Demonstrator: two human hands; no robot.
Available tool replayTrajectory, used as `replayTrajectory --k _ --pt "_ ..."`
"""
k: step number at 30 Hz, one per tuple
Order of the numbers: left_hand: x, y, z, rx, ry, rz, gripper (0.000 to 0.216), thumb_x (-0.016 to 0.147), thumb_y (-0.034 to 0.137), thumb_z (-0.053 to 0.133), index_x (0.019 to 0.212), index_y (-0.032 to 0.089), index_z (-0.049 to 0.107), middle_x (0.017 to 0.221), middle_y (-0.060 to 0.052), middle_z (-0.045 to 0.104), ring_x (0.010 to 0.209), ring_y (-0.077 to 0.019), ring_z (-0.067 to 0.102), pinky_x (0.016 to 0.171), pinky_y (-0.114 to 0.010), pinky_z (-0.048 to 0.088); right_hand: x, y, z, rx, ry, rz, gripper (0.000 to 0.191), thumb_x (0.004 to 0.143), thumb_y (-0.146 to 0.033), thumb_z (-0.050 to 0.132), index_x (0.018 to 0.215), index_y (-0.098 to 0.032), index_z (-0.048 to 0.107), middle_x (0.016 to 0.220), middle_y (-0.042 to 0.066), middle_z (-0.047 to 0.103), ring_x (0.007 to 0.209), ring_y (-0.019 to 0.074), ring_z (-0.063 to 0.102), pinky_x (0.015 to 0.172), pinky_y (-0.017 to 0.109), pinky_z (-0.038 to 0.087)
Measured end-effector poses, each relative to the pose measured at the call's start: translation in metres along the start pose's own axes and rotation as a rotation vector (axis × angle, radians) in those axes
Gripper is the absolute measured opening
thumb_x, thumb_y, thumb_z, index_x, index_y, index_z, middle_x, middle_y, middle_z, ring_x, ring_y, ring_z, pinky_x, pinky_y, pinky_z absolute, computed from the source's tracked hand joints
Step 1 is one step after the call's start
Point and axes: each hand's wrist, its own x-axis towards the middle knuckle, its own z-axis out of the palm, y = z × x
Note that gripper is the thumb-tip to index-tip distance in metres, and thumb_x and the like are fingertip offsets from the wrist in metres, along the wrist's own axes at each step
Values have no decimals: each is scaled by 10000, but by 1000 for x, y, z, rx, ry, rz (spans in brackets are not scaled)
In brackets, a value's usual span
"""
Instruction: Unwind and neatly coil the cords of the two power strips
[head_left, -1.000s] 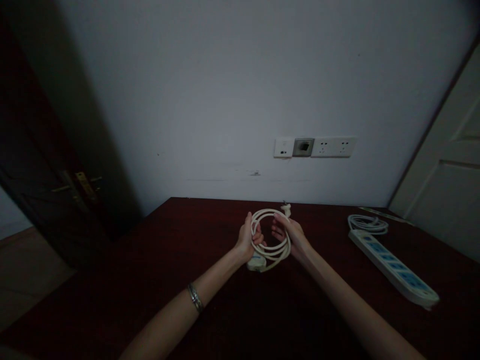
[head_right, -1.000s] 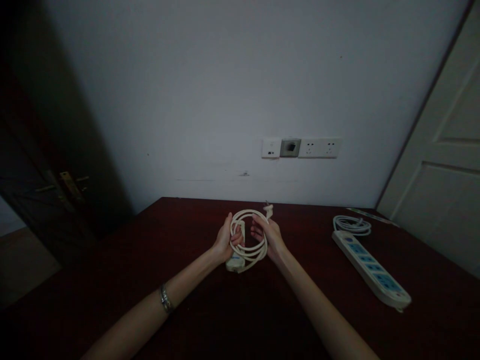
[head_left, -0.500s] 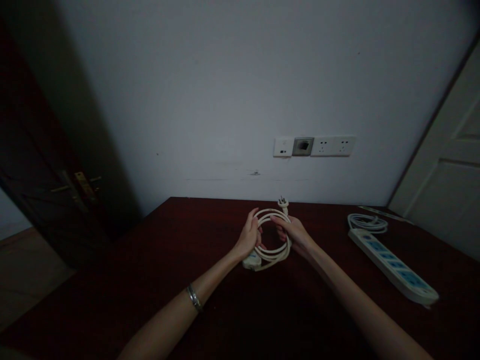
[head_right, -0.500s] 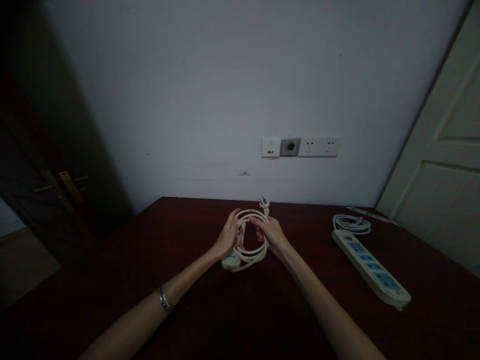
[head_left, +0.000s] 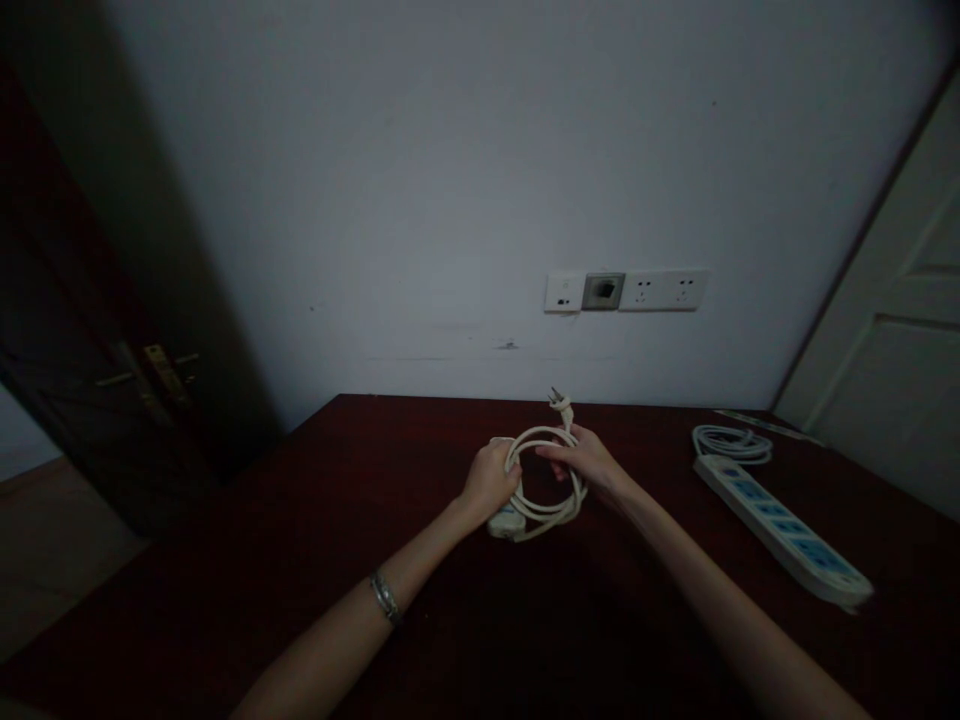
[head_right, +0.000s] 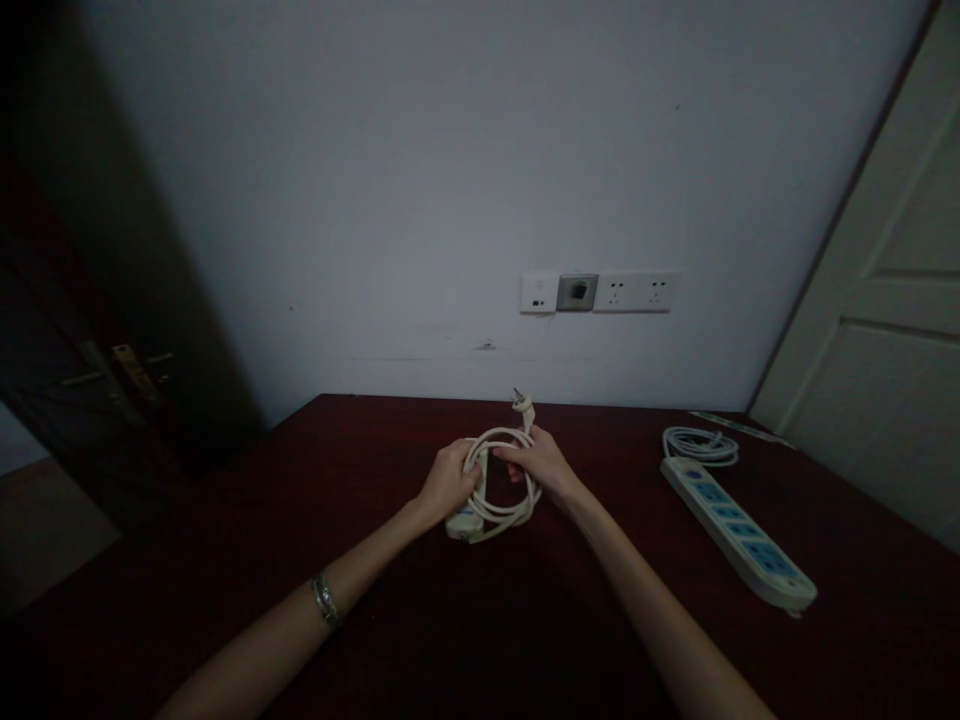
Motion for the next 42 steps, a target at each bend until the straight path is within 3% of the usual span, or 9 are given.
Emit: replayTrajectory --k 4,6,13,17,21,25,30,35,42 --pt "5 3 -3 -51 -28 -20 217 629 87 481 758 175 632 804 -53 626 809 -194 564 795 -302 428 0 0 -2 -75 1 24 410 549 -344 765 761 -180 455 378 -67 502 291 94 440 298 176 340" --pt "6 5 0 -202 -64 -129 144 591 90 469 643 153 588 680 -44 601 683 -178 573 690 -299 453 1 1 -2 -83 -18 23 432 565 -349 757 825 -180 456 384 -73 504 291 103 446 295 183 354" --pt "-3 18 12 -1208 -80 -580 127 585 202 512 701 151 521 552 0 541 419 -112 505 452 -250 434 -2 5 2 187 -74 -28 395 613 -323 732 832 -193 431 411 -141 343 283 10 239 273 118 171" --pt "-2 22 10 -1307 -90 -702 426 765 548 451 558 177 428 377 45 373 292 -72 341 325 -194 269 -2 6 6 337 -34 7 435 553 -269 775 807 -190 431 455 -142 315 314 -11 190 287 114 104" --pt "0 20 13 -1310 -8 -733 522 832 544 363 462 193 253 312 79 184 250 -32 140 300 -170 83 -1 5 10 440 -42 13 435 572 -344 775 793 -191 433 456 -134 305 321 -6 194 289 116 111" --pt "0 19 16 -1242 80 -698 473 850 430 374 462 198 236 328 88 164 251 -27 114 297 -167 73 -1 4 14 496 -36 77 459 674 -589 622 728 -208 373 423 -122 289 306 10 178 274 121 113" --pt "2 12 19 -1045 100 -682 455 862 486 335 508 202 302 359 95 182 263 -35 143 296 -168 122 2 16 16 375 116 2 502 659 -606 622 707 -224 300 425 -131 295 290 14 220 266 113 141" --pt "5 3 16 -669 147 -454 338 869 432 347 782 160 527 440 79 341 320 -72 314 363 -196 301 10 29 12 141 236 -104 499 664 -659 560 760 -213 359 442 -112 392 298 36 330 271 141 263" --pt "12 6 -11 35 -48 -59 322 871 434 410 858 151 562 827 -42 603 777 -151 550 708 -250 417 27 28 9 -21 205 -97 430 721 -593 549 725 -177 441 438 -67 450 321 61 403 302 164 324"
